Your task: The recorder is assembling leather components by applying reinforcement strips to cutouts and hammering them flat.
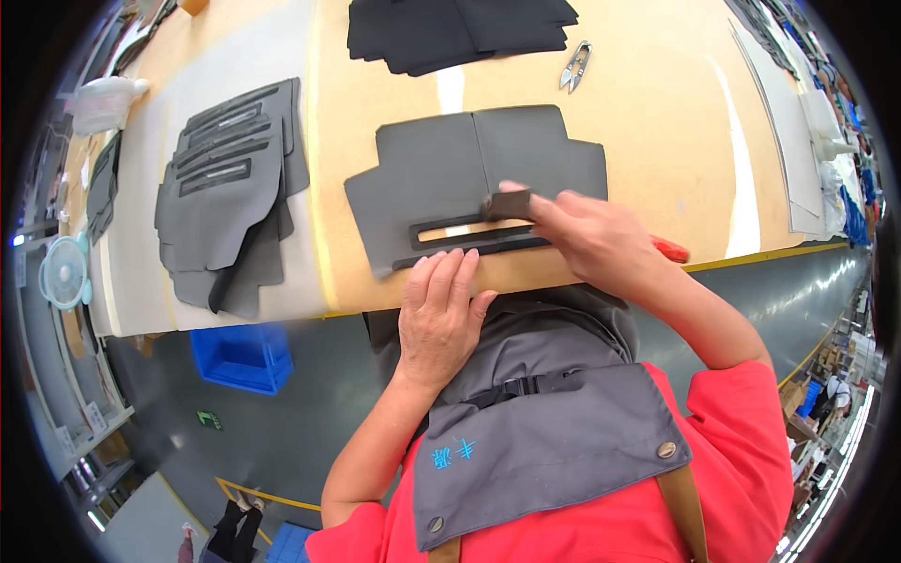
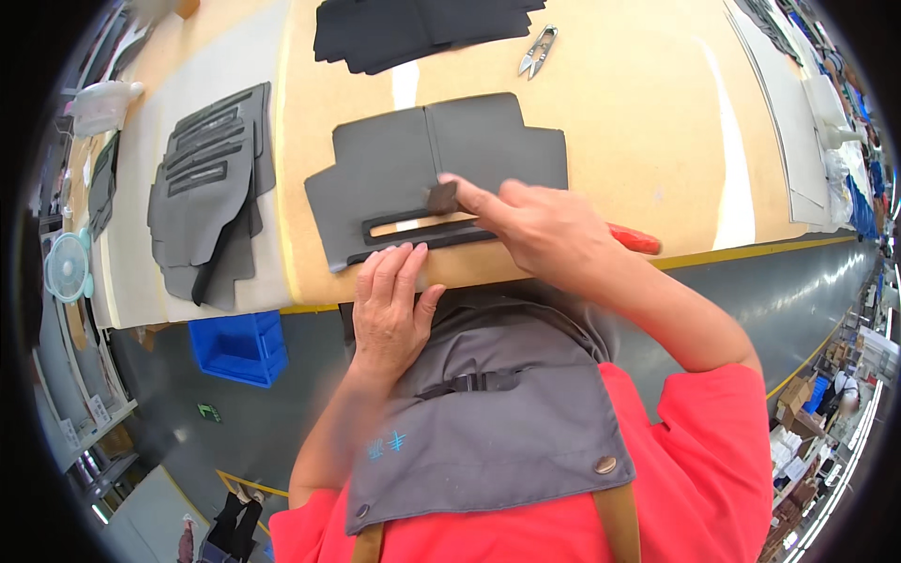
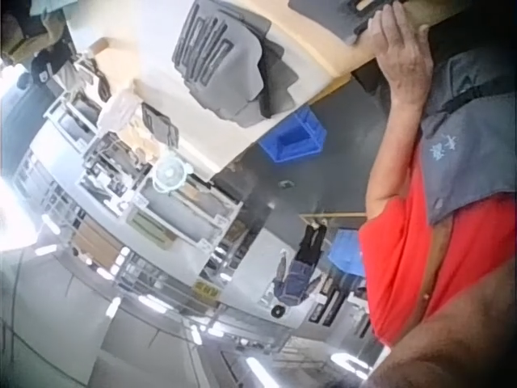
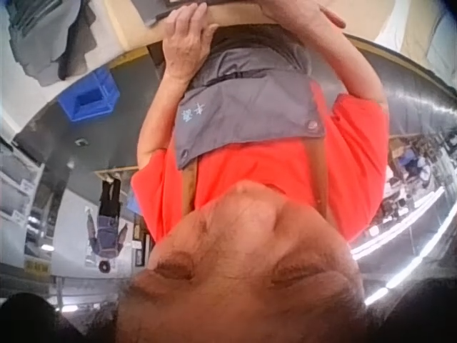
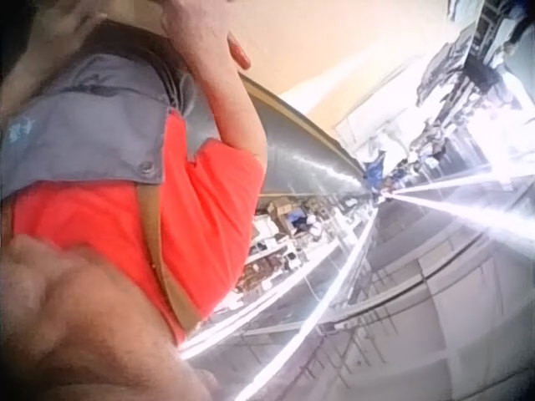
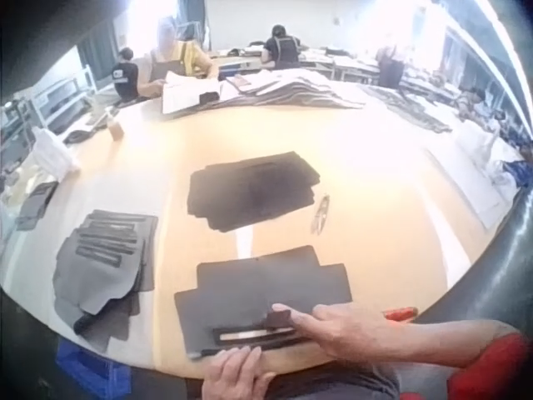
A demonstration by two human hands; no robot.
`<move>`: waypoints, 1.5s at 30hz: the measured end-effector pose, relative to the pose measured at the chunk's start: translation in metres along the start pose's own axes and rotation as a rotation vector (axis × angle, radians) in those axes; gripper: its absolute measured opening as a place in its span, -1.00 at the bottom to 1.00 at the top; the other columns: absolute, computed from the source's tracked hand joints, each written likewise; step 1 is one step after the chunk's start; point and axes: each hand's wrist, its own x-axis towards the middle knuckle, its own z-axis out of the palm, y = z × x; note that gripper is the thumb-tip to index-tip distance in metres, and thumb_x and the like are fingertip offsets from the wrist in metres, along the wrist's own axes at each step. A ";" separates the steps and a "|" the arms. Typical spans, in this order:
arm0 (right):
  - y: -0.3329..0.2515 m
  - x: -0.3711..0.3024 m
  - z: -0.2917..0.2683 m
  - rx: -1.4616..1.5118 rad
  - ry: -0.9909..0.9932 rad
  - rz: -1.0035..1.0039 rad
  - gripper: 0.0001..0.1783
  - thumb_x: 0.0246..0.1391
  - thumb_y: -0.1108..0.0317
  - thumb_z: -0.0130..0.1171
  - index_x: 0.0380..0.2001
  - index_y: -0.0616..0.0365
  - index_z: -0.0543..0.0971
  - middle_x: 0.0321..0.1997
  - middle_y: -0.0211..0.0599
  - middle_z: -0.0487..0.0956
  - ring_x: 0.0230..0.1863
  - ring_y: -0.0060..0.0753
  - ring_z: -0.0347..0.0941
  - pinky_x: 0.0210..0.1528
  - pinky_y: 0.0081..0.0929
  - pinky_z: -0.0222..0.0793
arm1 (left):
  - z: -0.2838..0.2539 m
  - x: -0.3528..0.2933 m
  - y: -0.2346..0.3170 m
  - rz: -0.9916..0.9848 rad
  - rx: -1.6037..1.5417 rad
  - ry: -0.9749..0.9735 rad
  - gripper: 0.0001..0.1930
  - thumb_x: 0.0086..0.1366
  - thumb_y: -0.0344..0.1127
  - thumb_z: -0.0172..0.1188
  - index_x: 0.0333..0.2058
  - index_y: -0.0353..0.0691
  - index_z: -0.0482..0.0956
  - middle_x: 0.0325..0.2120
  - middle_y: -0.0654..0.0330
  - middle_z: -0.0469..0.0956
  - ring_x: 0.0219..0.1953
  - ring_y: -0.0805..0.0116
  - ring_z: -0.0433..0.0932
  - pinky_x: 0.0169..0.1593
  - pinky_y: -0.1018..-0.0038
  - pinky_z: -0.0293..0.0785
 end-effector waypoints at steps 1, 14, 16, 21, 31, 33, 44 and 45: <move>0.009 -0.002 0.008 -0.085 -0.074 0.006 -0.28 0.21 0.38 0.28 0.42 -0.20 0.37 -0.47 -0.35 0.43 -0.50 -0.24 0.47 -0.49 -0.26 0.40 | 0.001 -0.001 -0.001 0.015 0.002 0.002 -0.50 0.32 -0.17 0.33 0.18 -0.22 0.52 0.11 0.11 0.49 0.17 0.05 0.42 0.26 0.17 0.40; 0.051 -0.003 -0.041 0.039 0.178 0.371 -0.49 0.27 0.31 0.23 0.27 0.03 0.47 -0.08 -0.07 0.61 -0.20 0.02 0.59 -0.12 -0.17 0.50 | -0.010 0.001 -0.009 0.001 0.025 -0.072 -0.49 0.35 -0.16 0.31 0.21 -0.22 0.51 0.13 0.09 0.48 0.23 0.02 0.40 0.28 0.15 0.38; 0.073 -0.023 -0.068 0.084 0.174 0.531 -0.49 0.26 0.29 0.25 0.26 0.10 0.49 0.00 -0.05 0.61 -0.10 0.03 0.58 -0.04 -0.17 0.47 | -0.020 0.005 -0.015 0.046 0.061 0.006 -0.41 0.30 -0.09 0.36 0.23 -0.23 0.49 0.14 0.05 0.47 0.24 -0.03 0.39 0.29 0.08 0.36; 0.040 -0.032 -0.057 -0.345 0.184 0.078 -0.22 -0.04 0.16 0.46 0.24 0.23 0.45 0.16 -0.08 0.52 0.21 0.07 0.38 0.26 -0.09 0.26 | -0.038 0.002 -0.039 -0.048 0.023 -0.026 -0.06 -0.03 0.15 0.56 0.25 -0.27 0.46 0.18 -0.05 0.44 0.24 -0.12 0.38 0.30 0.03 0.32; 0.022 -0.077 -0.027 0.034 -0.199 -0.231 -0.52 -0.09 0.24 0.48 -0.06 -0.01 0.57 -0.11 -0.39 0.57 -0.06 -0.15 0.49 0.12 -0.06 0.32 | -0.068 -0.022 -0.034 0.107 -0.109 -0.115 -0.62 0.00 -0.61 0.29 -0.14 -0.21 0.70 -0.28 0.18 0.61 -0.18 0.14 0.60 -0.04 0.29 0.52; 0.019 -0.046 -0.043 0.161 -0.079 -0.116 -0.73 0.00 0.44 0.38 -0.20 0.01 0.58 -0.18 -0.36 0.59 -0.13 -0.16 0.52 0.00 -0.18 0.39 | -0.093 0.008 -0.027 -0.034 -0.189 -0.077 -0.67 0.06 -0.62 0.29 -0.16 -0.23 0.69 -0.24 0.13 0.62 -0.15 0.15 0.61 0.00 0.31 0.55; 0.183 0.254 -0.056 0.477 0.164 0.215 -0.76 0.31 0.32 0.22 -0.06 0.21 0.67 -0.21 -0.40 0.68 -0.14 -0.64 0.53 -0.02 -0.59 0.48 | -0.071 0.282 -0.164 -0.441 -0.449 0.151 -0.58 0.23 -0.25 0.44 0.01 -0.33 0.63 -0.22 0.13 0.69 -0.10 0.36 0.64 0.02 0.41 0.54; 0.206 0.267 -0.058 0.406 0.145 0.170 -0.71 0.29 0.27 0.25 -0.03 0.20 0.67 -0.13 -0.29 0.70 -0.07 -0.48 0.58 0.06 -0.52 0.48 | -0.067 0.293 -0.164 -0.418 -0.281 0.164 -0.55 0.23 -0.22 0.45 0.02 -0.33 0.63 -0.18 0.10 0.69 -0.07 0.31 0.64 0.05 0.38 0.54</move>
